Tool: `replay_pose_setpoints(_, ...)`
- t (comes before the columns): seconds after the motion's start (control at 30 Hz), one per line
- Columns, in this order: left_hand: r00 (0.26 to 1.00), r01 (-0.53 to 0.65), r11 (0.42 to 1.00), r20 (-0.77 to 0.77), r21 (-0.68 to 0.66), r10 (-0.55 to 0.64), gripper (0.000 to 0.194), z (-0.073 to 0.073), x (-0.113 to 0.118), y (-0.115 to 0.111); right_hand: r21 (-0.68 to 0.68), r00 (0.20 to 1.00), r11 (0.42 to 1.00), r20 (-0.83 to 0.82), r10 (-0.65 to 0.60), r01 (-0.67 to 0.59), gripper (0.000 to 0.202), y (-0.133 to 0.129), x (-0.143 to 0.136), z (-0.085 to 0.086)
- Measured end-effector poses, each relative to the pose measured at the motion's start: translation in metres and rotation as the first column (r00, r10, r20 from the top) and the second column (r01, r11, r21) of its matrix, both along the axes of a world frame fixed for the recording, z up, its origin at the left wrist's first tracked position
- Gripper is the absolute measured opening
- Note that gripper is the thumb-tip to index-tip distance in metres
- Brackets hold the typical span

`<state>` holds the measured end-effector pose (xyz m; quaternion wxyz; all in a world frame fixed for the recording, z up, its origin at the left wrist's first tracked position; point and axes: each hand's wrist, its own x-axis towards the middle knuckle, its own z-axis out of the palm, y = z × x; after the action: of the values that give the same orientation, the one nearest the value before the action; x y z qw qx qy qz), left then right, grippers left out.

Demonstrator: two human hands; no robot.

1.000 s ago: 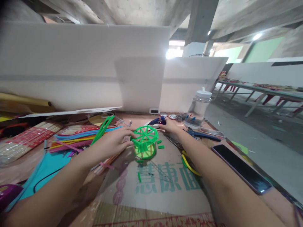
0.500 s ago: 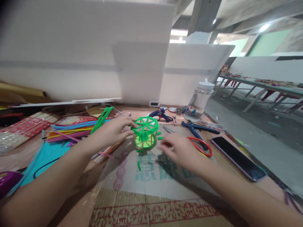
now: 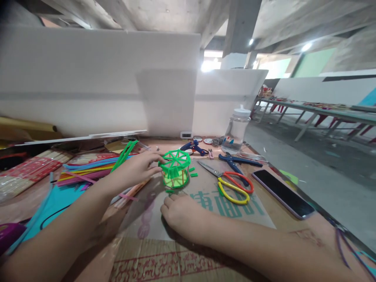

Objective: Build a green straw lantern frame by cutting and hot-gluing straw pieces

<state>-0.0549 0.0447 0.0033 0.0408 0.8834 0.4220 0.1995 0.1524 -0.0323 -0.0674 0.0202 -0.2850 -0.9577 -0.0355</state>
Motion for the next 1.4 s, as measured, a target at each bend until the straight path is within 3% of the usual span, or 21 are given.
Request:
replay_pose_setpoints(0.1, 0.999, 0.029, 0.995, 0.042, 0.097, -0.033, 0.028, 0.007, 0.000, -0.006, -0.047, 0.966, 0.995, -0.239, -0.102, 0.093, 0.011, 0.004, 0.009, 0.001)
replay_pose_setpoints(0.2, 0.986, 0.077, 0.973, 0.125, 0.219, -0.106, 0.021, 0.015, 0.004, -0.018, -0.259, 0.812, 0.952, -0.513, -0.280, 0.165, 0.010, 0.008, 0.021, 0.012)
replay_pose_setpoints(0.3, 0.976, 0.153, 0.963, 0.121, 0.222, -0.183, 0.019, 0.020, 0.014, -0.033, -0.418, 0.661, 0.904, -0.655, -0.367, 0.088, 0.010, 0.008, 0.028, 0.027)
replay_pose_setpoints(0.4, 0.968, 0.198, 0.964, 0.119, 0.176, -0.221, 0.020, 0.020, 0.024, -0.042, -0.450, 0.573, 0.892, -0.722, -0.388, 0.037, 0.009, 0.010, 0.030, 0.037)
replay_pose_setpoints(0.5, 0.967, 0.172, 0.970, 0.156, 0.172, -0.200, 0.024, 0.017, 0.029, -0.043, -0.456, 0.516, 0.890, -0.763, -0.388, -0.005, 0.008, 0.015, 0.029, 0.039)
replay_pose_setpoints(0.63, 0.970, 0.148, 0.972, 0.164, 0.181, -0.178, 0.022, 0.015, 0.028, -0.037, -0.473, 0.454, 0.879, -0.798, -0.396, -0.064, 0.008, 0.022, 0.027, 0.041)
replay_pose_setpoints(0.8, 0.970, 0.173, 0.974, 0.146, 0.148, -0.194, 0.016, 0.014, 0.025, -0.034, -0.509, 0.322, 0.851, -0.833, -0.450, -0.127, 0.009, 0.023, 0.027, 0.040)
replay_pose_setpoints(0.9, 0.957, 0.185, 0.972, 0.200, 0.144, -0.212, 0.018, 0.013, 0.027, -0.034, -0.539, 0.310, 0.834, -0.818, -0.484, -0.121, 0.011, 0.024, 0.030, 0.041)
replay_pose_setpoints(1.0, 0.952, 0.165, 0.976, 0.235, 0.142, -0.195, 0.020, 0.012, 0.029, -0.034, -0.557, 0.365, 0.830, -0.779, -0.510, -0.029, 0.010, 0.025, 0.034, 0.042)
replay_pose_setpoints(1.1, 0.957, 0.139, 0.981, 0.235, 0.137, -0.169, 0.020, 0.010, 0.031, -0.033, -0.521, 0.427, 0.850, -0.753, -0.500, 0.075, 0.012, 0.026, 0.039, 0.042)
replay_pose_setpoints(1.4, 0.955, 0.201, 0.965, 0.184, 0.169, -0.231, 0.017, -0.002, 0.034, -0.029, -0.373, 0.560, 0.911, -0.723, -0.404, 0.176, 0.013, 0.024, 0.041, 0.035)
